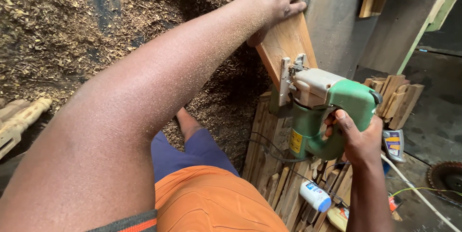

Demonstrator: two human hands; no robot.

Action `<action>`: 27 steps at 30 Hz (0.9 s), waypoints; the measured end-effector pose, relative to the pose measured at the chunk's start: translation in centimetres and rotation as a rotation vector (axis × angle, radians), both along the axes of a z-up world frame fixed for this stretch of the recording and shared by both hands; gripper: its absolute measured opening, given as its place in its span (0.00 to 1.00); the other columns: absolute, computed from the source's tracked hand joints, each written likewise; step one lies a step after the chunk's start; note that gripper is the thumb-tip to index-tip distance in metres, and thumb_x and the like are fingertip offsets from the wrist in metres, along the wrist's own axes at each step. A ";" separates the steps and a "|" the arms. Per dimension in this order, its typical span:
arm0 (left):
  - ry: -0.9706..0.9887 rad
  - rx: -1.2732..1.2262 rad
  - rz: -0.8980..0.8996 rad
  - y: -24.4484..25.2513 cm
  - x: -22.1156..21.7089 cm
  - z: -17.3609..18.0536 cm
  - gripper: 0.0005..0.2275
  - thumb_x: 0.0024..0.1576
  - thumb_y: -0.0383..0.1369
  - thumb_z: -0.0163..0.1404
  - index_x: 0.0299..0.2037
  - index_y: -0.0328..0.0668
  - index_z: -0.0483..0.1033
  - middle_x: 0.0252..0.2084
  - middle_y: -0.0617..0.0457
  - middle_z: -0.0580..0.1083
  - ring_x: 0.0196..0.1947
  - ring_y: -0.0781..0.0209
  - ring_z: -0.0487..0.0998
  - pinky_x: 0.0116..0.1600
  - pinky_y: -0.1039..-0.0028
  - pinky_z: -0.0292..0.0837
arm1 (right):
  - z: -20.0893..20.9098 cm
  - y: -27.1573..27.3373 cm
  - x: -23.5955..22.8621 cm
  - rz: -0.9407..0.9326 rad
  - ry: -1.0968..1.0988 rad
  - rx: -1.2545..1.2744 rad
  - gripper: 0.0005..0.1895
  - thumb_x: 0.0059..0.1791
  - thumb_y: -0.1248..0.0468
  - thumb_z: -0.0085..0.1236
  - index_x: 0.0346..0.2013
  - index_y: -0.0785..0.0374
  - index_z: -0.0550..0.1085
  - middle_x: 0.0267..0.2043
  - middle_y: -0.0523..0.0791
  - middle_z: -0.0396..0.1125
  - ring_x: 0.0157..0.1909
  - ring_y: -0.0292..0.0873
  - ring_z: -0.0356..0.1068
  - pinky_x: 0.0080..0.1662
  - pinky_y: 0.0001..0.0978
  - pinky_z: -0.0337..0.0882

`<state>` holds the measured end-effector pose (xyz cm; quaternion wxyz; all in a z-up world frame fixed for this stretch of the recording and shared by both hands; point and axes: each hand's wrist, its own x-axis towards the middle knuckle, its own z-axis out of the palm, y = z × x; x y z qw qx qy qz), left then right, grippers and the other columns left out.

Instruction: Cutting a wooden board to shape using a handheld power jigsaw.

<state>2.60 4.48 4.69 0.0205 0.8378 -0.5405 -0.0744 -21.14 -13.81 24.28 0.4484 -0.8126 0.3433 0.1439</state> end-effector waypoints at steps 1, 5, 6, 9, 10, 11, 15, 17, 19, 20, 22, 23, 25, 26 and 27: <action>-0.008 0.007 -0.001 0.1 0.0 0.1 0.62 0.28 0.55 0.73 0.73 0.45 0.49 0.65 0.47 0.60 0.66 0.52 0.56 0.69 0.63 0.49 | 0.0 0.0 0.1 0.010 -0.001 0.000 0.15 0.53 0.59 0.60 0.43 0.70 0.74 0.33 0.49 0.71 0.29 0.40 0.70 0.32 0.34 0.74; 0.020 0.002 -0.001 -0.2 0.0 -0.1 0.62 0.28 0.54 0.74 0.74 0.45 0.50 0.65 0.48 0.60 0.66 0.52 0.56 0.69 0.63 0.50 | 0.1 -0.2 0.2 0.028 0.009 -0.004 0.15 0.52 0.59 0.60 0.43 0.70 0.74 0.33 0.48 0.71 0.29 0.40 0.71 0.32 0.33 0.74; 0.021 0.000 0.001 -0.2 -0.1 0.1 0.62 0.28 0.54 0.74 0.74 0.45 0.50 0.65 0.48 0.60 0.66 0.52 0.56 0.69 0.63 0.50 | 0.2 -0.2 0.1 0.030 0.011 -0.006 0.15 0.52 0.59 0.60 0.43 0.70 0.74 0.33 0.48 0.71 0.29 0.40 0.71 0.32 0.33 0.74; 0.031 0.015 0.002 0.1 0.0 0.1 0.62 0.28 0.55 0.74 0.74 0.45 0.50 0.65 0.48 0.60 0.66 0.52 0.57 0.69 0.64 0.51 | 0.0 -0.4 0.3 0.049 0.004 -0.008 0.15 0.53 0.59 0.60 0.43 0.69 0.74 0.33 0.48 0.71 0.29 0.40 0.71 0.32 0.33 0.74; 0.030 0.013 0.000 0.0 0.0 0.1 0.62 0.28 0.55 0.74 0.74 0.45 0.49 0.65 0.48 0.60 0.66 0.52 0.56 0.69 0.64 0.51 | 0.0 -0.6 0.3 0.061 0.002 -0.009 0.15 0.53 0.59 0.60 0.43 0.69 0.74 0.33 0.48 0.71 0.29 0.40 0.70 0.32 0.32 0.73; 0.028 0.011 -0.004 -0.1 0.0 0.0 0.62 0.28 0.56 0.74 0.74 0.44 0.49 0.66 0.47 0.60 0.66 0.52 0.56 0.69 0.63 0.51 | 0.0 -0.7 0.3 0.070 -0.002 -0.009 0.15 0.53 0.58 0.60 0.43 0.70 0.74 0.33 0.48 0.71 0.29 0.40 0.70 0.32 0.32 0.73; 0.045 -0.007 0.006 -0.6 0.1 -0.4 0.64 0.25 0.55 0.75 0.73 0.45 0.50 0.66 0.48 0.59 0.67 0.51 0.55 0.69 0.63 0.50 | 0.0 -1.0 0.3 0.084 0.000 -0.015 0.15 0.53 0.58 0.60 0.43 0.70 0.74 0.33 0.48 0.71 0.29 0.40 0.70 0.32 0.32 0.73; 0.041 -0.003 0.003 -0.6 0.1 -0.5 0.64 0.24 0.54 0.76 0.73 0.46 0.50 0.66 0.48 0.60 0.67 0.51 0.56 0.69 0.63 0.50 | 0.0 -1.2 0.3 0.091 0.005 -0.019 0.15 0.53 0.58 0.60 0.42 0.70 0.74 0.33 0.48 0.71 0.29 0.40 0.71 0.32 0.32 0.73; 0.058 -0.012 0.011 -0.6 0.1 -0.4 0.64 0.24 0.53 0.76 0.73 0.46 0.50 0.66 0.48 0.60 0.67 0.51 0.57 0.69 0.63 0.51 | 0.1 -0.9 0.6 0.096 0.004 -0.013 0.15 0.53 0.58 0.60 0.42 0.70 0.74 0.33 0.48 0.71 0.29 0.40 0.71 0.32 0.32 0.73; 0.073 -0.022 0.016 -0.5 0.2 -0.4 0.64 0.23 0.52 0.76 0.73 0.47 0.51 0.65 0.47 0.60 0.67 0.51 0.57 0.69 0.62 0.51 | 0.1 -0.7 0.8 0.100 0.001 -0.007 0.15 0.53 0.58 0.60 0.42 0.69 0.74 0.33 0.47 0.71 0.28 0.40 0.71 0.32 0.32 0.73; 0.083 -0.039 0.026 -1.1 0.1 -1.2 0.65 0.22 0.51 0.77 0.73 0.48 0.51 0.66 0.47 0.60 0.67 0.50 0.57 0.69 0.62 0.51 | 0.0 -1.0 0.7 0.104 0.005 -0.008 0.15 0.53 0.58 0.60 0.42 0.69 0.74 0.33 0.47 0.71 0.29 0.40 0.71 0.32 0.32 0.73; 0.090 -0.058 0.032 -1.5 0.0 -1.6 0.65 0.20 0.51 0.77 0.73 0.49 0.51 0.66 0.47 0.60 0.67 0.50 0.57 0.69 0.62 0.50 | 0.0 -1.2 0.6 0.105 0.005 -0.011 0.15 0.53 0.57 0.60 0.43 0.69 0.74 0.33 0.47 0.71 0.29 0.40 0.71 0.32 0.32 0.73; 0.088 -0.054 0.038 -1.4 0.0 -1.2 0.66 0.20 0.52 0.77 0.73 0.50 0.50 0.66 0.46 0.60 0.67 0.50 0.57 0.69 0.62 0.49 | 0.1 -1.1 0.7 0.108 0.007 -0.014 0.16 0.53 0.57 0.60 0.42 0.70 0.74 0.33 0.48 0.71 0.29 0.40 0.71 0.32 0.33 0.73; 0.085 -0.048 0.044 -1.3 0.0 -1.0 0.66 0.20 0.53 0.77 0.73 0.50 0.50 0.66 0.46 0.59 0.67 0.50 0.57 0.69 0.62 0.48 | 0.1 -1.1 0.8 0.110 0.009 -0.015 0.16 0.53 0.57 0.61 0.42 0.70 0.74 0.33 0.48 0.71 0.29 0.40 0.71 0.32 0.33 0.74; 0.086 -0.047 0.046 -1.1 0.0 -0.9 0.66 0.20 0.53 0.77 0.73 0.50 0.50 0.66 0.46 0.59 0.67 0.50 0.57 0.69 0.62 0.48 | 0.0 -1.2 0.8 0.113 0.009 -0.015 0.16 0.53 0.57 0.61 0.42 0.70 0.74 0.33 0.48 0.71 0.29 0.40 0.71 0.32 0.33 0.74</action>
